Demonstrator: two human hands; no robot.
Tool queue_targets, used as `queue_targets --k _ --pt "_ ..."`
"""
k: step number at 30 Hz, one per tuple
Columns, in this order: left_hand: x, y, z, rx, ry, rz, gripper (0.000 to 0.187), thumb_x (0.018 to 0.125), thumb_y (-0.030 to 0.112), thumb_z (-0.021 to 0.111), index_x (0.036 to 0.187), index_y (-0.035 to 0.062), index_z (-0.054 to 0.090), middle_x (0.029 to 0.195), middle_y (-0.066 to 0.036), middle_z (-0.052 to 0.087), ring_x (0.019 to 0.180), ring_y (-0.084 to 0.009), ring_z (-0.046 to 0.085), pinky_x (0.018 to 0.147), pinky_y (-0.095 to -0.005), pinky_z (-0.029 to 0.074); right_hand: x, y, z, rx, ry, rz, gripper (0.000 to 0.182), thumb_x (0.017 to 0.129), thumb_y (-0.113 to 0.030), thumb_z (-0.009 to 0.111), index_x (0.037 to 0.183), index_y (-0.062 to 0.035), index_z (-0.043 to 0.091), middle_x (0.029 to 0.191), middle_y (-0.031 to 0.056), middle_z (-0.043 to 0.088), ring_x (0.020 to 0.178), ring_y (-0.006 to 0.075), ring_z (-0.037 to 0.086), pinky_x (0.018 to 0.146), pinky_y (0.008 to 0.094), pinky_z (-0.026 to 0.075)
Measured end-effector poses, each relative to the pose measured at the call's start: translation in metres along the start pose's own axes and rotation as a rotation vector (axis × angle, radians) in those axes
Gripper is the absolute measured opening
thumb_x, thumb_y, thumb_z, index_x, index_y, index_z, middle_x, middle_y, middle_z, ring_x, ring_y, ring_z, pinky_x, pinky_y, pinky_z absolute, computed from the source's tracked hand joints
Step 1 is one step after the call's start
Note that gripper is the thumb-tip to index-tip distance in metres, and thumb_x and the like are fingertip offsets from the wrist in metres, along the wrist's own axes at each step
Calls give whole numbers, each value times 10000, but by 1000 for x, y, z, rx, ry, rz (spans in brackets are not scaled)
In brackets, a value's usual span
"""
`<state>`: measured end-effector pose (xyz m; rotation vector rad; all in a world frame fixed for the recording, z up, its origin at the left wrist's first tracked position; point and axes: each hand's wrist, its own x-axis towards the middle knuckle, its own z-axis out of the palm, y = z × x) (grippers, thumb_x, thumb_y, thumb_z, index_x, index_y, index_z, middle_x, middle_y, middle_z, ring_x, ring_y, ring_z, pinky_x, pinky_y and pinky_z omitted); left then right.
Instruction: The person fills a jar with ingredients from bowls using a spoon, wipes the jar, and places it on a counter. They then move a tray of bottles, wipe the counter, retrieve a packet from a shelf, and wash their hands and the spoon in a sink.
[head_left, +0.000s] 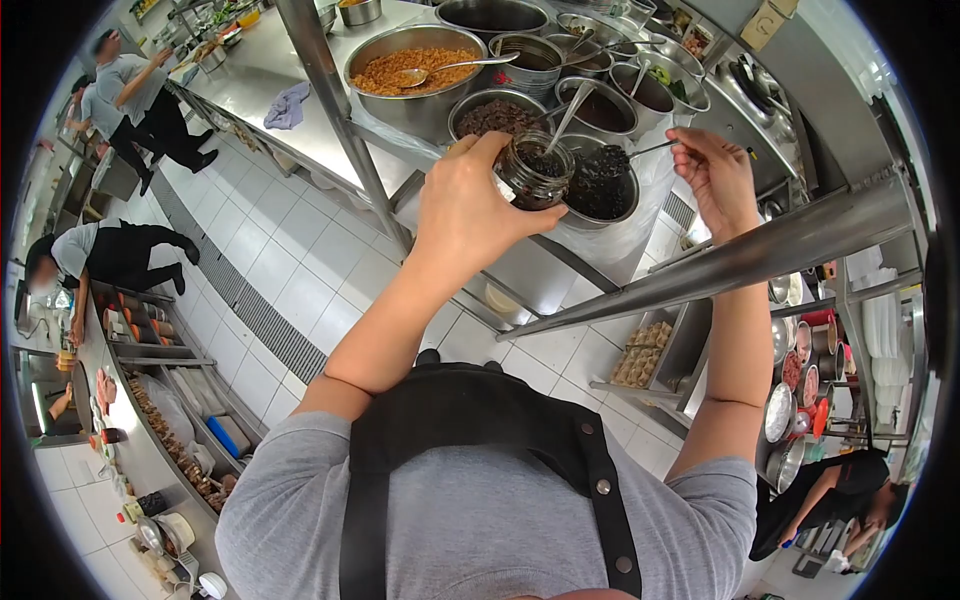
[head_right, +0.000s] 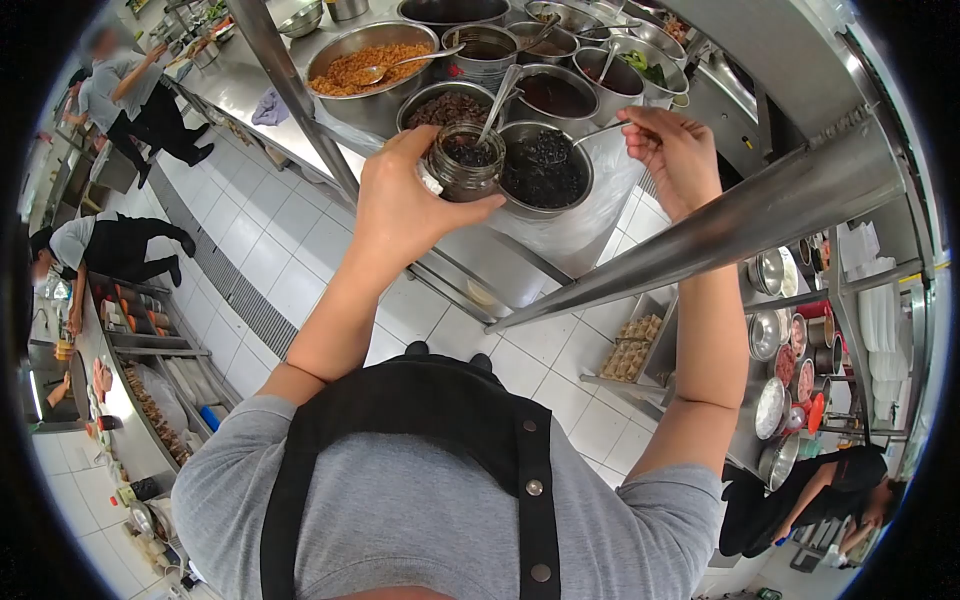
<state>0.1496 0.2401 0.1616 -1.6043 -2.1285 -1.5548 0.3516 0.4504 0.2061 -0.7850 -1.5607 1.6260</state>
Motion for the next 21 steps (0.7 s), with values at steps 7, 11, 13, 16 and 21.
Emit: queue_targets --k 7,11,13,16,21 --pt "1 3 -2 7 -24 -32 612 532 232 877 997 -96 653 917 -203 689 832 -307 690 774 -370 533 -2 -32 38 -58 -103 -122 183 916 -62 631 988 96 688 836 111 691 675 110 626 628 216 521" --pt "2 4 -3 10 -48 -55 600 530 233 877 988 -87 657 902 -196 690 823 -302 690 767 -366 532 -11 -24 66 -319 -280 -416 182 924 -107 645 1001 40 721 832 78 688 697 111 625 671 237 528" --pt "1 -3 0 -5 -53 -41 669 519 293 894 1021 -76 650 905 -218 666 828 -363 670 750 -420 544 -17 -30 65 -394 -394 -513 156 921 -71 639 1009 25 725 860 87 682 726 112 622 690 233 522" --pt "-2 -6 2 -17 -12 -22 672 514 292 899 1017 -77 648 907 -218 666 828 -359 670 756 -418 542 -16 -33 58 -469 -607 -785 132 882 14 654 994 42 719 926 114 674 761 129 626 700 229 512" --pt "-2 -9 5 -57 19 -11 672 510 285 903 1016 -75 646 913 -208 667 829 -350 672 767 -411 541 -16 -33 50 -373 -461 -847 110 889 21 643 964 49 719 921 121 671 744 129 612 675 236 501"
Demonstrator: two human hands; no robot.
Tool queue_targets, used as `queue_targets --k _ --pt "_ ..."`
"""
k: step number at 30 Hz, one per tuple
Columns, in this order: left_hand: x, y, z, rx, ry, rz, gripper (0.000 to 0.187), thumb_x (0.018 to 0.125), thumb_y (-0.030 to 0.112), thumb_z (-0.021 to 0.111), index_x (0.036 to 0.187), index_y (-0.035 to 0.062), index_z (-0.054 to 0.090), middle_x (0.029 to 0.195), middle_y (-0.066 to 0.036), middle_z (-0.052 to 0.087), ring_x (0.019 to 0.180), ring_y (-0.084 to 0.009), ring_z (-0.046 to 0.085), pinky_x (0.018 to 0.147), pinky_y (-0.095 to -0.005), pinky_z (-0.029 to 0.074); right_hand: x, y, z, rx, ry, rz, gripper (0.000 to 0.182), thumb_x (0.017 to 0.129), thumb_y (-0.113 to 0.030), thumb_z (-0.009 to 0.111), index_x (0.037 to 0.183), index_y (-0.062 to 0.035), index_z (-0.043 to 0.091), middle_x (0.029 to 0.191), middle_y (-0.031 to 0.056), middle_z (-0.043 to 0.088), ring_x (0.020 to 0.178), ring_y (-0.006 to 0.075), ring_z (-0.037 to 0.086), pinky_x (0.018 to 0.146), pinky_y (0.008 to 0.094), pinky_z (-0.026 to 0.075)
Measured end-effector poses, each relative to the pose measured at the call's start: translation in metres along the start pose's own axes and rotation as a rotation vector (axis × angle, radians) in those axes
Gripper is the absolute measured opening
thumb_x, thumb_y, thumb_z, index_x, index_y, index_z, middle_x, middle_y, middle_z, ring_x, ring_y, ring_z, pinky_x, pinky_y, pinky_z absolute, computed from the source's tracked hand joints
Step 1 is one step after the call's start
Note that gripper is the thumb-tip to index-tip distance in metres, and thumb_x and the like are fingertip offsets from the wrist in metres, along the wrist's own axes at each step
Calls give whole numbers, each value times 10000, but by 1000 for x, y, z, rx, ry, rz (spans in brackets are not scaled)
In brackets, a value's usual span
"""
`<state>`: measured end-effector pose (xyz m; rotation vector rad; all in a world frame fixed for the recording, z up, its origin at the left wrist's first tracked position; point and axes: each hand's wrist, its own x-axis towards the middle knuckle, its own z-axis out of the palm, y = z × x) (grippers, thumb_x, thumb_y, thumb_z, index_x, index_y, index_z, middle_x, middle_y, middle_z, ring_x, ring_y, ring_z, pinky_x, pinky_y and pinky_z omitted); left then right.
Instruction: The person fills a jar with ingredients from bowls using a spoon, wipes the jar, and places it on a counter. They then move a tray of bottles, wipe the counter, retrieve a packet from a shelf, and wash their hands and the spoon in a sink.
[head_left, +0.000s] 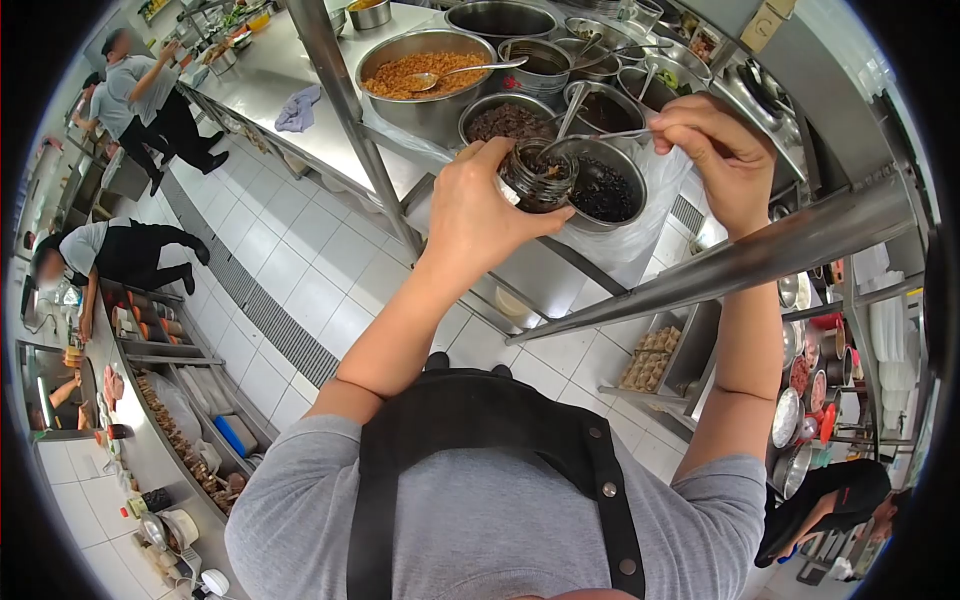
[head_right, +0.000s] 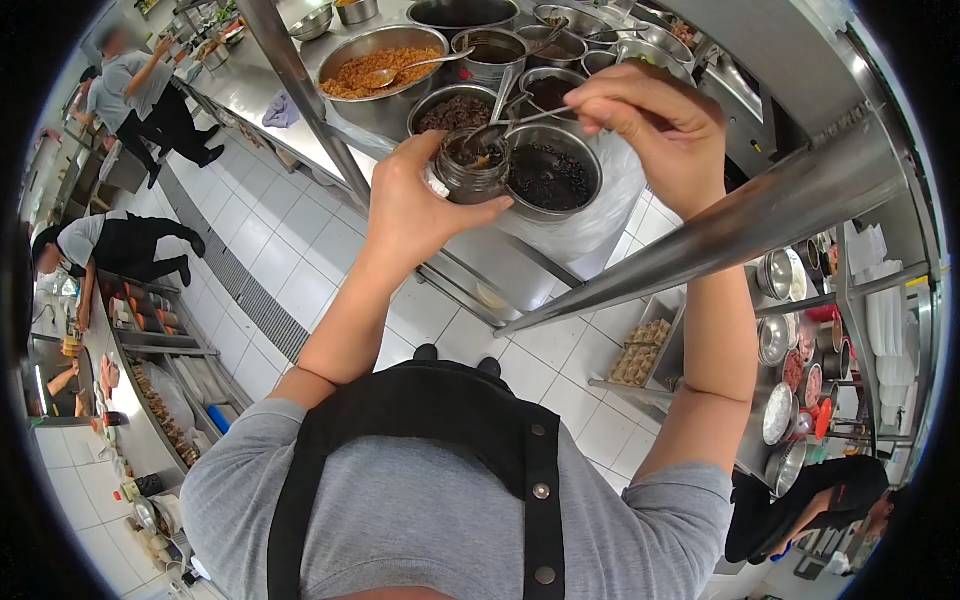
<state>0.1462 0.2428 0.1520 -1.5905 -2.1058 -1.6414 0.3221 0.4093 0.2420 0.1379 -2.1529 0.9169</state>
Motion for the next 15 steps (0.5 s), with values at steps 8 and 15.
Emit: queue_targets --k 8,15 --pt "-2 0 2 -35 30 12 663 502 260 907 1017 -65 648 916 -188 671 834 -332 678 769 -393 542 -2 -7 4 -26 -45 27 110 890 31 638 965 62 713 920 114 665 768 126 623 693 237 512" --pt "-5 -1 4 -41 61 15 625 512 249 901 997 -59 654 901 -179 672 828 -319 680 765 -384 543 -8 6 -12 61 287 197 154 915 -61 651 982 63 713 819 95 701 677 91 600 662 231 502"
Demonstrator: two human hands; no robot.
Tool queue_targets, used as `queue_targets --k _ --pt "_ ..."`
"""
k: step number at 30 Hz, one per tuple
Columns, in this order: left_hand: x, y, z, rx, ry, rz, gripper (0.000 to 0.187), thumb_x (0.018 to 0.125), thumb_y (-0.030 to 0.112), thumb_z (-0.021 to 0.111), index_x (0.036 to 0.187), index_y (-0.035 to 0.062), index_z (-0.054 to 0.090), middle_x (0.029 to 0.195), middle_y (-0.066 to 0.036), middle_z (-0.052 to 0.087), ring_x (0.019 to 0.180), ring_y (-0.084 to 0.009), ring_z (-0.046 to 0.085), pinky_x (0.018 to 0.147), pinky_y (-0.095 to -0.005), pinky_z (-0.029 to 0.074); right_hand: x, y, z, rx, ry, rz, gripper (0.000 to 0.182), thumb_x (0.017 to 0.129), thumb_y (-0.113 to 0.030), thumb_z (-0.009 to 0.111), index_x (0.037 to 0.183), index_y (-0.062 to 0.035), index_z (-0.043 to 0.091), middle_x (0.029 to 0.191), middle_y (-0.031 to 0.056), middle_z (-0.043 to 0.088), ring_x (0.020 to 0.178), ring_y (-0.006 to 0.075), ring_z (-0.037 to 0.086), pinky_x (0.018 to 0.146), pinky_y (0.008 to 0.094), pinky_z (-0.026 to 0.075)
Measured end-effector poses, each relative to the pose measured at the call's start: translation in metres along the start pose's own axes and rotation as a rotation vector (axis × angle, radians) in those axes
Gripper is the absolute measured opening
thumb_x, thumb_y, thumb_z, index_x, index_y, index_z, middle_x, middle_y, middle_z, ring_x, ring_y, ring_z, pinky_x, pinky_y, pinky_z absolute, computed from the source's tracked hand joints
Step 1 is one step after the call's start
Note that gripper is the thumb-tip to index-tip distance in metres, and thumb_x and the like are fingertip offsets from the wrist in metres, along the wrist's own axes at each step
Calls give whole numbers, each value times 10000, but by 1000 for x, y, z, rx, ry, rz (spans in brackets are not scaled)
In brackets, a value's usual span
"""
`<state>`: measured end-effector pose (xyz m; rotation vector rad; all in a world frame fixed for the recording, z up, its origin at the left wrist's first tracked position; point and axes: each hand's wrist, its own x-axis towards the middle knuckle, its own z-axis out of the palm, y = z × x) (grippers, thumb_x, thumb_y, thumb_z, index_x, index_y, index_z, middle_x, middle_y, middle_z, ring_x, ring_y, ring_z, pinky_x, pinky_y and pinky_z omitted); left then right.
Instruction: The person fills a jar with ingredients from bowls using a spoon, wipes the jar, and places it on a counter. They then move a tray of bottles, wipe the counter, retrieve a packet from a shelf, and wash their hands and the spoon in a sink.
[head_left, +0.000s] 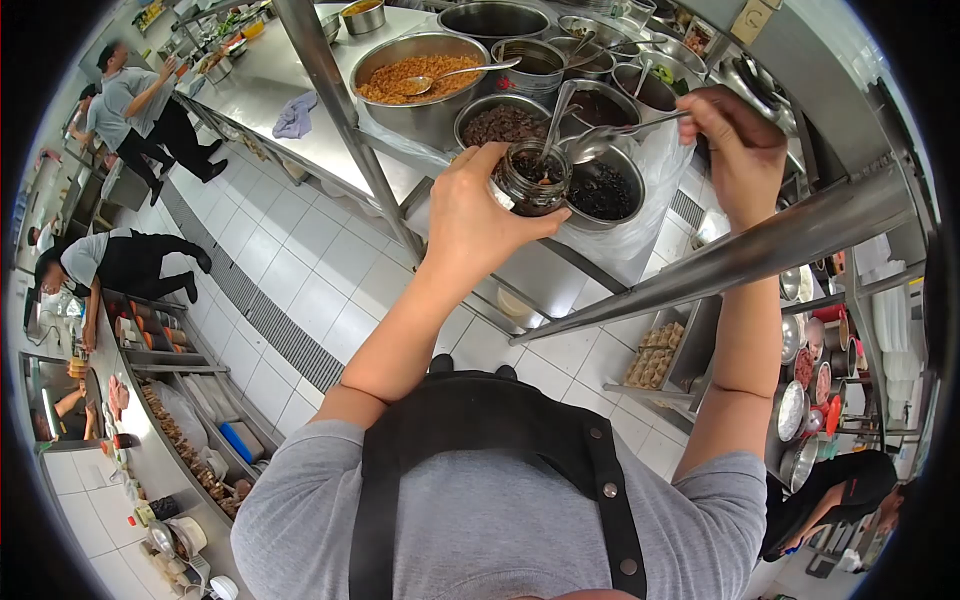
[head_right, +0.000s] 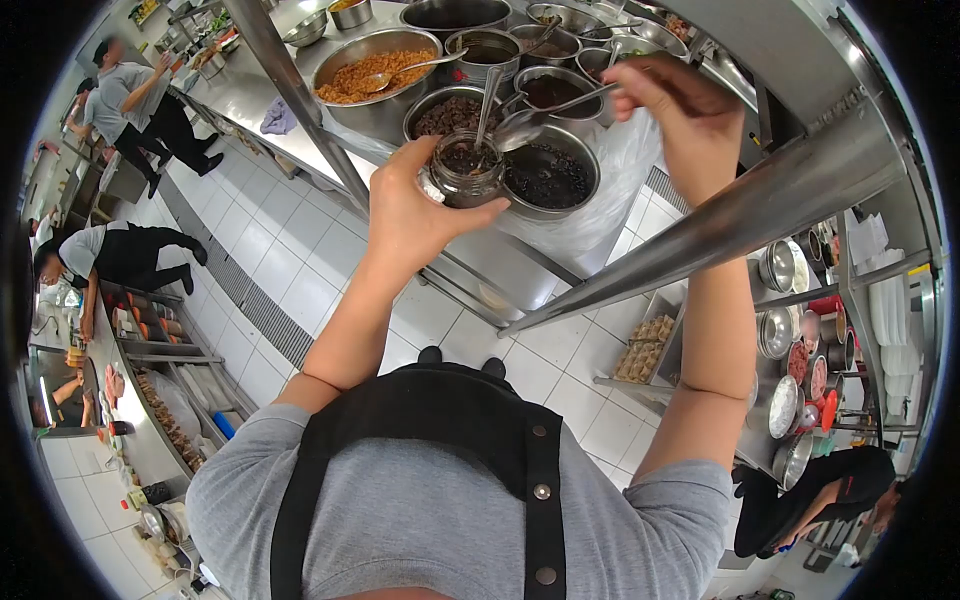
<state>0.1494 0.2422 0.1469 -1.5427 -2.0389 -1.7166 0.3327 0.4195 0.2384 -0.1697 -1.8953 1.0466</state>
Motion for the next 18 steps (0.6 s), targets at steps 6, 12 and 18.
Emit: queue_targets --k 6,12,18 --pt "1 7 -2 5 -10 -14 600 514 244 897 979 -50 658 902 -174 676 821 -316 681 761 -379 544 -12 48 -14 -108 13 219 163 925 -84 641 968 57 713 834 75 699 687 83 590 651 227 489" --pt "3 2 0 7 -22 -6 587 512 237 896 967 -50 660 898 -173 678 812 -308 685 748 -374 546 -34 66 6 -80 -144 375 168 915 -100 654 938 53 718 830 67 701 706 87 604 643 224 494" --pt "3 4 0 10 -24 -6 598 511 236 898 977 -51 657 903 -175 677 828 -310 683 761 -376 543 -34 73 -11 33 -185 592 165 904 -105 659 919 46 723 753 62 682 649 86 598 622 226 497"
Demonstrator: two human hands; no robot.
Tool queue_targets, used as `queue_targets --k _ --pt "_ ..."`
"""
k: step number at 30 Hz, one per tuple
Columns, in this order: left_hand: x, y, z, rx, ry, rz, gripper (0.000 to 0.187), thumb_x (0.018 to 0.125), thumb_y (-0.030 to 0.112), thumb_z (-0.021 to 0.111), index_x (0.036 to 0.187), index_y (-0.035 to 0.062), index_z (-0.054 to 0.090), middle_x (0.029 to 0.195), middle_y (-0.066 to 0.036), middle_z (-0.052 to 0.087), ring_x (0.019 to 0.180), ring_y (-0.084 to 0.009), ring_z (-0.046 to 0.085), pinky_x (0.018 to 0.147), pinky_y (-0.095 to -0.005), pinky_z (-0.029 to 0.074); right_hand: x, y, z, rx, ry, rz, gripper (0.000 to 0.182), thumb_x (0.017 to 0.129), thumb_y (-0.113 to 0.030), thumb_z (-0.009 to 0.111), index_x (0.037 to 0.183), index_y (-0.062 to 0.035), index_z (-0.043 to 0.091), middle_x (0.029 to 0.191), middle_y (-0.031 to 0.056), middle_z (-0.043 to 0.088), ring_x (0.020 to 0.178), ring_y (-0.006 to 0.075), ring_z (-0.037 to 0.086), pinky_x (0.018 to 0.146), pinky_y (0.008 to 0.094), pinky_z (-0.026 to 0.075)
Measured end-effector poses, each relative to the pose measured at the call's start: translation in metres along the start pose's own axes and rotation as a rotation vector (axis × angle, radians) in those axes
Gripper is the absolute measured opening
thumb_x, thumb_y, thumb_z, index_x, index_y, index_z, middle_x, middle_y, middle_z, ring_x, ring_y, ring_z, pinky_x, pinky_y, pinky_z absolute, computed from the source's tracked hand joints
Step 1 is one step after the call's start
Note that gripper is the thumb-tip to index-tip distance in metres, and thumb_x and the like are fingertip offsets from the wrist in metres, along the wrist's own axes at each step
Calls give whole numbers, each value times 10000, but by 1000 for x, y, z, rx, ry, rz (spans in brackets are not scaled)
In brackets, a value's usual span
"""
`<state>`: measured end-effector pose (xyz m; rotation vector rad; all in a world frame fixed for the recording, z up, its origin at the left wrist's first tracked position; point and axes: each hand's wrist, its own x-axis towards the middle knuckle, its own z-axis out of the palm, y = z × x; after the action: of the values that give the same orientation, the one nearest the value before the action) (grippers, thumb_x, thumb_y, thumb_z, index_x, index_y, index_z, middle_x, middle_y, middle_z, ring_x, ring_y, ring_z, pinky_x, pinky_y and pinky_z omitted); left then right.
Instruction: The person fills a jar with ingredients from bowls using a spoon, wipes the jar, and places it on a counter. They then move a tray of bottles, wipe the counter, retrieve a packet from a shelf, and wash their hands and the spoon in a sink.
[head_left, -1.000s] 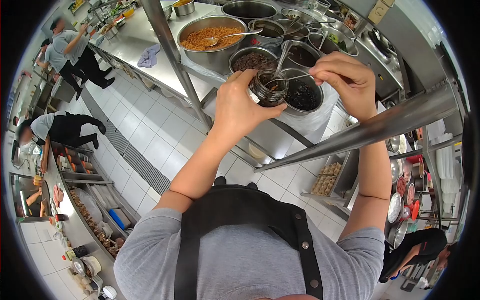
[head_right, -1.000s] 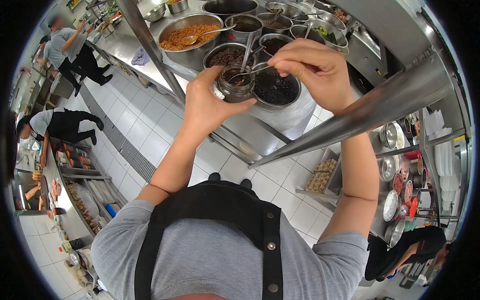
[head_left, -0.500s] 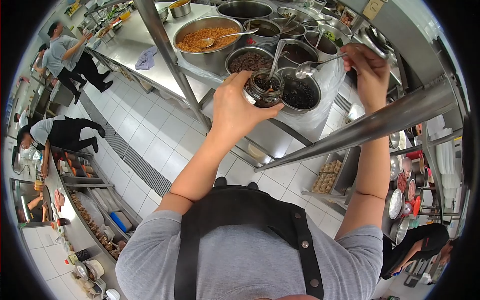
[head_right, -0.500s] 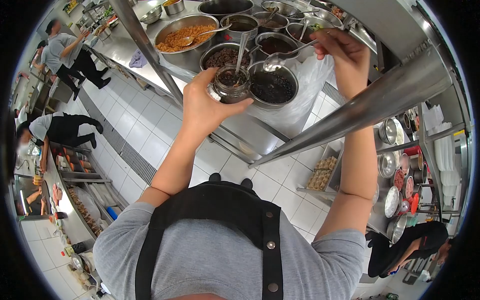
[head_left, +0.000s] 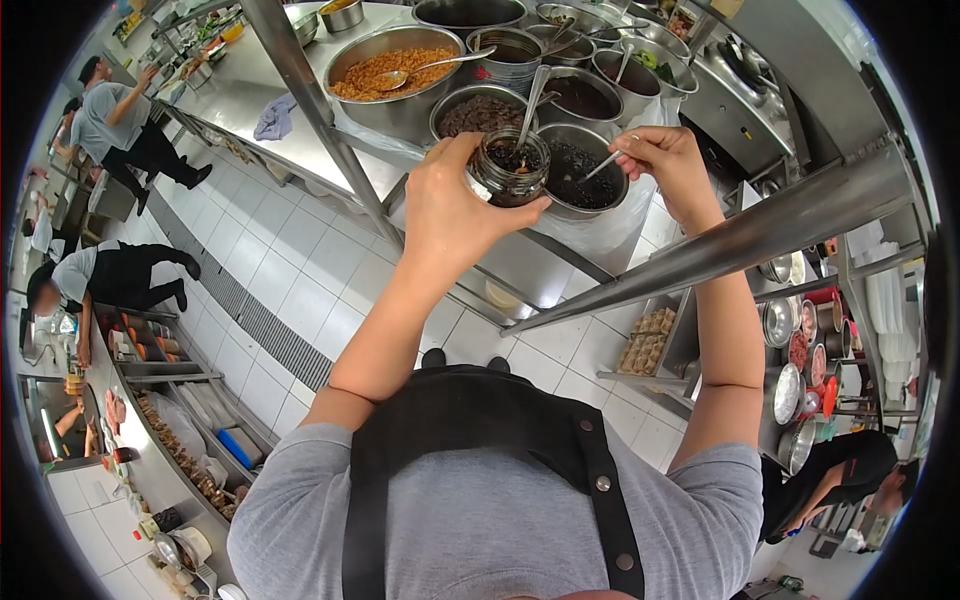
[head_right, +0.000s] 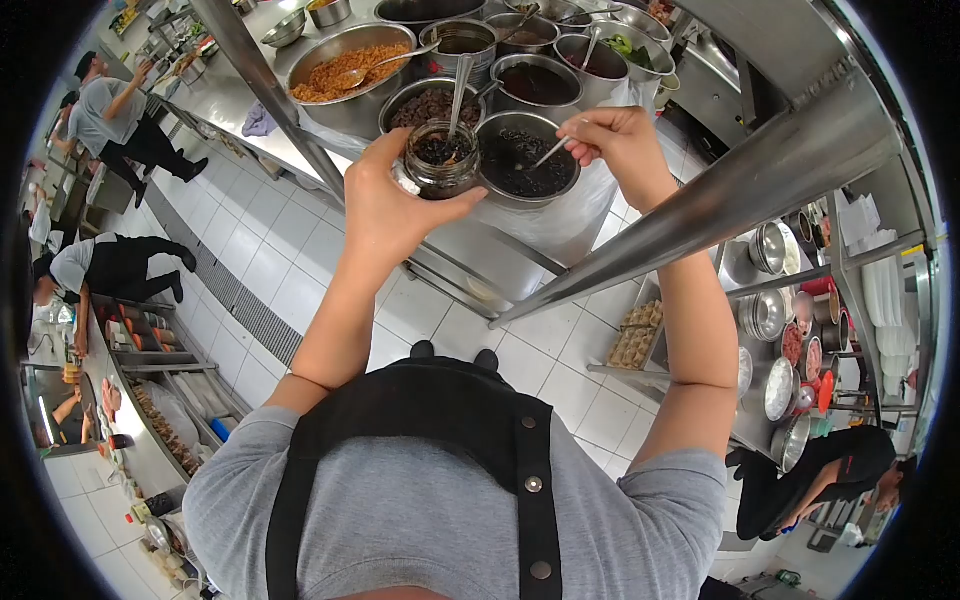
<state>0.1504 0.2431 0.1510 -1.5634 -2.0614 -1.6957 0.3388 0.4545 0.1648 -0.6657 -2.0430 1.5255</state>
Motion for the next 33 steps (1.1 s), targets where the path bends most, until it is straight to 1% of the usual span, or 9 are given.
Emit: queue_targets --k 6,12,17,19,23,25,27,30,33 --pt "0 -2 1 16 9 12 612 514 245 902 990 -48 654 911 -175 676 839 -312 681 768 -379 542 2 6 -5 192 191 224 151 890 -68 643 909 66 709 748 60 677 626 82 599 611 211 498" --pt "0 0 0 28 8 4 615 519 258 902 991 -48 652 915 -175 674 835 -320 679 765 -383 543 5 -5 -15 222 259 172 161 897 -57 631 934 84 698 771 64 677 631 83 600 597 196 501" --pt "1 3 -2 76 1 -9 631 516 276 901 991 -53 648 894 -177 668 819 -331 674 751 -390 542 7 -49 -15 234 285 18 162 906 -38 624 965 99 687 782 92 677 642 92 606 589 192 508" --pt "2 6 -4 78 -59 -62 683 523 246 899 1030 -126 634 962 -209 693 882 -277 695 814 -351 539 12 -59 -20 188 264 41 174 910 -48 626 981 99 685 824 110 690 661 95 618 586 191 510" --pt "3 -3 1 72 -16 1 634 511 285 898 981 -57 644 872 -187 663 792 -342 669 728 -400 540 14 -81 8 169 201 -20 195 915 -82 640 1002 85 689 834 94 688 678 87 614 601 199 508" --pt "3 -3 2 66 -13 2 628 508 275 897 974 -61 645 871 -194 663 787 -345 669 719 -404 539 13 -83 28 68 113 -101 194 894 -126 670 979 40 722 776 64 680 672 85 620 645 205 514" --pt "3 -4 1 49 -21 -4 629 506 273 897 974 -63 645 870 -196 663 786 -347 669 717 -404 539 10 -80 39 41 52 -217 174 908 -97 648 995 33 723 827 82 682 701 93 622 668 213 514" --pt "3 -4 0 36 -28 -25 632 503 272 897 974 -66 646 868 -198 665 783 -351 670 718 -405 541 0 -87 44 -196 -113 -696 125 886 74 601 978 99 683 923 141 651 751 166 612 686 260 491" --pt "2 -4 0 46 -21 -26 636 504 271 898 976 -72 645 868 -199 667 782 -353 671 725 -405 544 0 -81 39 -217 -86 -844 144 877 81 610 979 66 710 928 123 663 744 134 619 680 249 520"
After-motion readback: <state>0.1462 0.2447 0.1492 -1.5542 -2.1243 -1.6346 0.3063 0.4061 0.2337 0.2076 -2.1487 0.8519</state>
